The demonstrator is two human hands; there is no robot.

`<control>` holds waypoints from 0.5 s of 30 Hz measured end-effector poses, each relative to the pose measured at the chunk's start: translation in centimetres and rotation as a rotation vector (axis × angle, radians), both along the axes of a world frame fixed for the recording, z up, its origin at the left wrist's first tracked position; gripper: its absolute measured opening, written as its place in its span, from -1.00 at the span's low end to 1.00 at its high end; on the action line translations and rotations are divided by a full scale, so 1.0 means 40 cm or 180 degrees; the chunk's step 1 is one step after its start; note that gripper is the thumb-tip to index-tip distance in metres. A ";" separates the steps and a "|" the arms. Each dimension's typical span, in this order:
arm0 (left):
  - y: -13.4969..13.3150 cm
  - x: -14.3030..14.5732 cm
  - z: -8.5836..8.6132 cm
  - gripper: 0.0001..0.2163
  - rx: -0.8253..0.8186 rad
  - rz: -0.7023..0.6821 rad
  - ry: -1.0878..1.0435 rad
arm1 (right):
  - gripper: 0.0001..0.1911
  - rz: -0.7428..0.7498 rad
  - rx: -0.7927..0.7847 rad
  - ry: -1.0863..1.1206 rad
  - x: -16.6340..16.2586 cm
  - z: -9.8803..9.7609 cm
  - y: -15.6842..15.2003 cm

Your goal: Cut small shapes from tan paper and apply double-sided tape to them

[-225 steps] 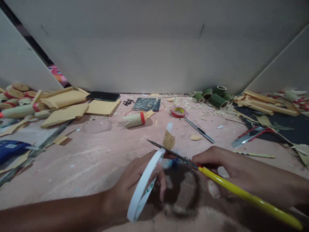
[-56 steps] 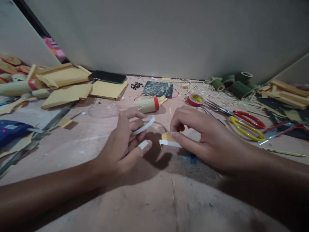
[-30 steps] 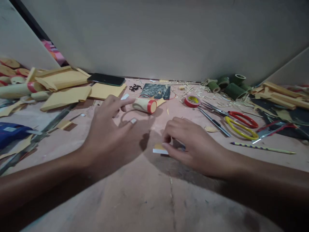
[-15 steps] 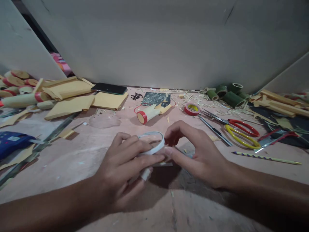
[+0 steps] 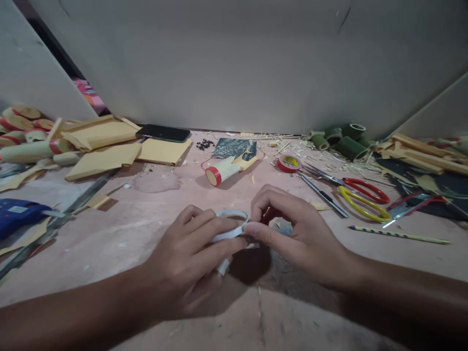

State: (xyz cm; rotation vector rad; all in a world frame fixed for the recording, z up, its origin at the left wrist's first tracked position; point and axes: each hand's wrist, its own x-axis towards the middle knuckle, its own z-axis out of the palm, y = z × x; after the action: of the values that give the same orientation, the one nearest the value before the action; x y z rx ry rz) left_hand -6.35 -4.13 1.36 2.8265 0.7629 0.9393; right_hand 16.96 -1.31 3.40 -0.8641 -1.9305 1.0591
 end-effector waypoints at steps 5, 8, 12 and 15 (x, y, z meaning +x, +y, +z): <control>0.003 -0.006 -0.026 -0.77 -0.0723 0.0630 -0.0730 | -0.83 -0.0100 -0.0433 -0.0131 0.013 -0.008 0.014; 0.016 -0.014 -0.029 -0.77 -0.0645 0.0820 -0.0870 | -0.84 -0.0113 -0.0565 -0.0168 0.020 -0.011 0.017; 0.041 -0.028 0.004 -0.81 -0.0050 0.0490 -0.0551 | -0.87 -0.0128 -0.0437 -0.0136 0.022 -0.011 0.022; 0.041 -0.036 0.042 -0.74 0.0097 0.0294 -0.0093 | -0.92 0.0008 -0.0310 -0.0163 0.022 -0.008 0.030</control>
State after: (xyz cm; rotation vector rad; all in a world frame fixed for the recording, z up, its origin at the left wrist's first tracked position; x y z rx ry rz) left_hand -7.78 -2.49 3.04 2.8182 0.8902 1.0113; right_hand 17.85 -0.11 3.09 -0.9512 -1.9357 1.1506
